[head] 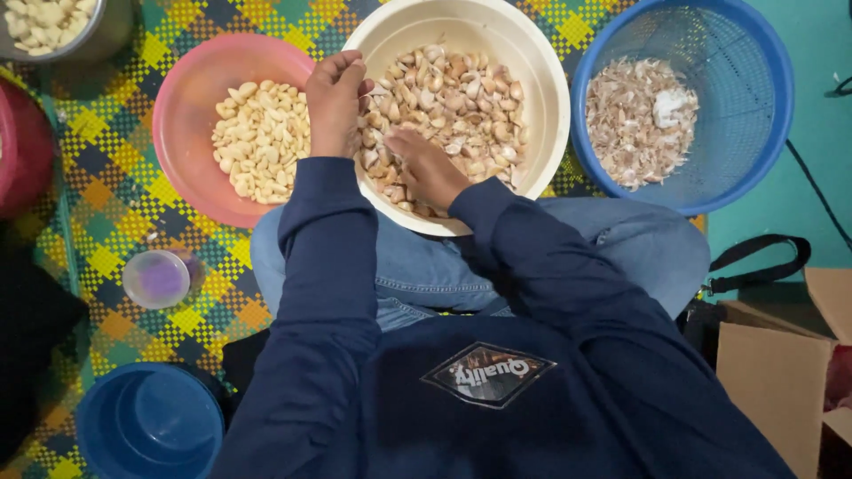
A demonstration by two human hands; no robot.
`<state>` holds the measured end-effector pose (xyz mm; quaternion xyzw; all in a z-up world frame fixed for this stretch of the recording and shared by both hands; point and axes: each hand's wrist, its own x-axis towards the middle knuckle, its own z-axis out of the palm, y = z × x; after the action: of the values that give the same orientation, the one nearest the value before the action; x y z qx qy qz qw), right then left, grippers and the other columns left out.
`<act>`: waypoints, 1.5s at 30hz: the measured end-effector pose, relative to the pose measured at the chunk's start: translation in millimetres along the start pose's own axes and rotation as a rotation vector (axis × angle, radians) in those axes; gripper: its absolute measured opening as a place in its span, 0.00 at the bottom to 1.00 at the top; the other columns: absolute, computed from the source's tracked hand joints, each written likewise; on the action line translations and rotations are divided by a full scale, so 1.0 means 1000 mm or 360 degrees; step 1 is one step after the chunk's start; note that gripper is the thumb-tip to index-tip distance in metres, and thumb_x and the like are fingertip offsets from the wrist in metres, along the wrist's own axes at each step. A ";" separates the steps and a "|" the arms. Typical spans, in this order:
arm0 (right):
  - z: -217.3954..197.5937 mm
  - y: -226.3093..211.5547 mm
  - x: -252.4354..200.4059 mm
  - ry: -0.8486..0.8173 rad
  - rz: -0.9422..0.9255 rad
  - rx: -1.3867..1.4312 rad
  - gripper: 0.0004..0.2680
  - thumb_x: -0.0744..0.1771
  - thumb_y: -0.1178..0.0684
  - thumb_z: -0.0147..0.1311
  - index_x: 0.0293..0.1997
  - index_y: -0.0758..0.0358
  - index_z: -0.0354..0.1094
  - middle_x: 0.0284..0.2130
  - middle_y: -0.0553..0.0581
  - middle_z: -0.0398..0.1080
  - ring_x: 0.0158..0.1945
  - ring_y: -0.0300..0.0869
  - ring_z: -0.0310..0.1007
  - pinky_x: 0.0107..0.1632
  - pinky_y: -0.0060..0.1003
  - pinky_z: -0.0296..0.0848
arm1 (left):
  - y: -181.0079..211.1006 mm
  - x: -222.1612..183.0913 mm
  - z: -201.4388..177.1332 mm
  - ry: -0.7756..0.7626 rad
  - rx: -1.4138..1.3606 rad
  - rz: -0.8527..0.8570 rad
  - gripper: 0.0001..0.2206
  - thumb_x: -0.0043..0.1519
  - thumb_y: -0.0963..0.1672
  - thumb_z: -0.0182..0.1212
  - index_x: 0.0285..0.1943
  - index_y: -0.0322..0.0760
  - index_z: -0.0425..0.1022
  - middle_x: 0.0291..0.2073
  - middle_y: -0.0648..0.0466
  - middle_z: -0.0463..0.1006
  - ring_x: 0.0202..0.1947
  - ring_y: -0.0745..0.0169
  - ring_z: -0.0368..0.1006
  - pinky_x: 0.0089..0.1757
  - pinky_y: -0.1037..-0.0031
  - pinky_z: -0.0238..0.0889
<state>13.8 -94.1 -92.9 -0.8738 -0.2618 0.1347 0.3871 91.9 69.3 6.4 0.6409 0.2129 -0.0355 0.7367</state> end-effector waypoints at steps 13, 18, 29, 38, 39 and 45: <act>-0.037 0.056 0.002 0.0519 -0.0073 -0.0473 0.15 0.69 0.64 0.55 0.63 0.73 0.67 0.53 0.76 0.71 0.55 0.68 0.72 0.53 0.62 0.74 | 0.000 0.001 -0.003 -0.0036 0.0036 0.0074 0.11 0.63 0.42 0.58 0.52 0.38 0.79 0.34 0.56 0.80 0.32 0.73 0.76 0.30 0.83 0.67; -0.088 0.103 -0.011 0.0392 0.0866 -0.0797 0.05 0.65 0.67 0.48 0.28 0.66 0.62 0.29 0.69 0.68 0.32 0.65 0.69 0.30 0.56 0.69 | 0.006 -0.005 -0.003 -0.0030 0.0078 0.0025 0.12 0.62 0.44 0.58 0.53 0.40 0.79 0.34 0.57 0.80 0.34 0.73 0.78 0.35 0.81 0.69; -0.074 0.084 0.000 -0.0134 0.1182 -0.0739 0.08 0.67 0.58 0.50 0.48 0.65 0.72 0.45 0.67 0.75 0.47 0.61 0.75 0.48 0.56 0.77 | -0.004 0.000 0.000 -0.0028 0.0020 0.0009 0.11 0.61 0.43 0.59 0.51 0.39 0.79 0.32 0.57 0.79 0.31 0.74 0.77 0.31 0.83 0.66; -0.075 0.100 0.000 -0.0151 0.1032 -0.0551 0.12 0.68 0.63 0.45 0.57 0.66 0.67 0.50 0.70 0.71 0.51 0.64 0.72 0.51 0.56 0.73 | 0.001 -0.006 0.000 -0.0057 0.0018 0.0000 0.09 0.63 0.42 0.59 0.50 0.39 0.79 0.32 0.58 0.78 0.31 0.74 0.76 0.31 0.81 0.65; -0.076 0.093 -0.001 -0.0140 0.1004 -0.0505 0.19 0.67 0.63 0.46 0.67 0.65 0.65 0.57 0.72 0.70 0.57 0.66 0.70 0.56 0.58 0.72 | 0.001 -0.006 0.000 -0.0058 0.0035 -0.0006 0.09 0.62 0.43 0.59 0.50 0.40 0.79 0.32 0.58 0.78 0.31 0.73 0.76 0.32 0.81 0.65; -0.072 0.098 -0.001 0.0282 0.0626 -0.0225 0.12 0.67 0.61 0.47 0.51 0.59 0.76 0.51 0.66 0.75 0.55 0.61 0.72 0.55 0.58 0.72 | -0.007 -0.001 -0.001 -0.0058 0.0042 0.0005 0.08 0.62 0.43 0.60 0.48 0.42 0.79 0.32 0.60 0.77 0.31 0.75 0.75 0.33 0.81 0.65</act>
<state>79.5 -193.6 -117.9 -0.9413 -0.0600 0.1115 0.3128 88.0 68.7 0.0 0.6501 0.1981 -0.0488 0.7320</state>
